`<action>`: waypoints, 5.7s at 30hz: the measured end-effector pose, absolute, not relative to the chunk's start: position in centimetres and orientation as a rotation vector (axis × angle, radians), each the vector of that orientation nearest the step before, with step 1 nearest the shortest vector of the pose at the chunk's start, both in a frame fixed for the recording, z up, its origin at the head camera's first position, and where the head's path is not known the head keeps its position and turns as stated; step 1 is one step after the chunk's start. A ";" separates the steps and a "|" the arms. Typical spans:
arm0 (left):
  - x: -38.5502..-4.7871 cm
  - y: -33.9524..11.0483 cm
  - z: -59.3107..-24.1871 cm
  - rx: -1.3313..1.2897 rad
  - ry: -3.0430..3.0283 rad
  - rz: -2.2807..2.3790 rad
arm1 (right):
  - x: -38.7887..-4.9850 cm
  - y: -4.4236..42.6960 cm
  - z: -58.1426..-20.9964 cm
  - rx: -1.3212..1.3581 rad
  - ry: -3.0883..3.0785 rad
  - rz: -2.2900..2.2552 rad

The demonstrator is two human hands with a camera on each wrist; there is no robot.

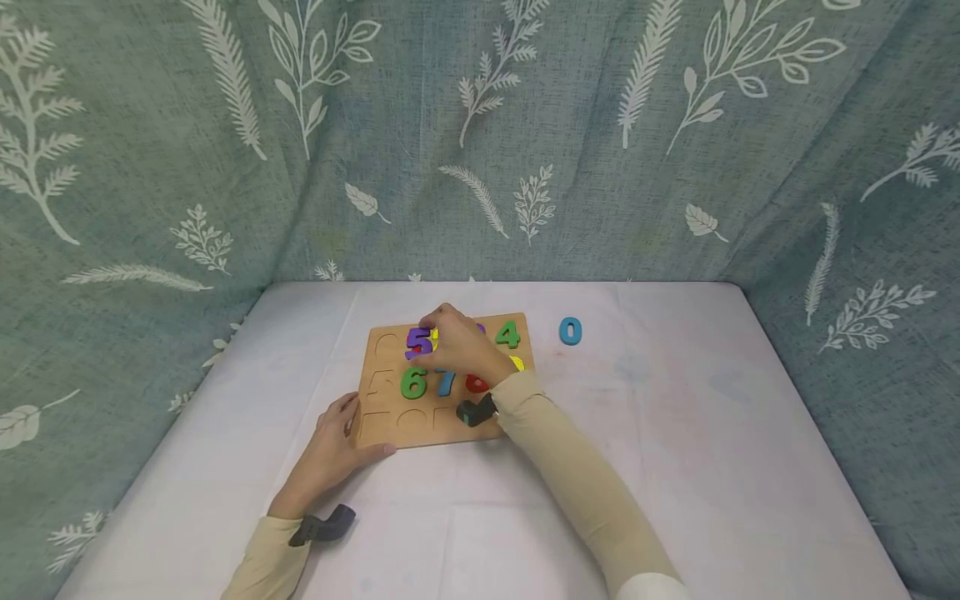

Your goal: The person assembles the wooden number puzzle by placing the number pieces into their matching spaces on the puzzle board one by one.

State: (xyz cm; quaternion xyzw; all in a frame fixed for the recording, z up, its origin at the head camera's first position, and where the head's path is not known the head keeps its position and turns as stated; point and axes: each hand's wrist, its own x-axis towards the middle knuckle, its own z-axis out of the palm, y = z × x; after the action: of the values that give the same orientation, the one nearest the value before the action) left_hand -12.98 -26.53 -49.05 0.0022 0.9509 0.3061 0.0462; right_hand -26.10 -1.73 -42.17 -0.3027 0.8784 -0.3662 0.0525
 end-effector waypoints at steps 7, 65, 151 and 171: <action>-12.8 -26.7 -49.1 0.021 2.906 0.925 | -25.7 -4.2 -43.0 -0.923 2.672 -1.073; -12.9 -26.6 -49.1 0.059 2.925 0.934 | -25.0 -9.0 -44.9 -0.981 2.814 -0.864; -12.8 -26.3 -48.9 -0.058 2.876 0.959 | -29.0 17.8 -49.3 -0.073 2.906 -1.049; -12.9 -26.2 -48.9 -0.055 2.876 0.957 | -29.3 17.8 -48.5 -0.155 2.835 -0.975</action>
State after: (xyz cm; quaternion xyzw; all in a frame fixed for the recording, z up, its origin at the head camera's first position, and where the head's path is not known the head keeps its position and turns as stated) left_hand -12.85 -26.24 -48.92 -0.0180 0.9472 0.3152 0.0552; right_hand -29.25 17.77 -48.49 -0.0514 0.9421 -0.3239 0.0701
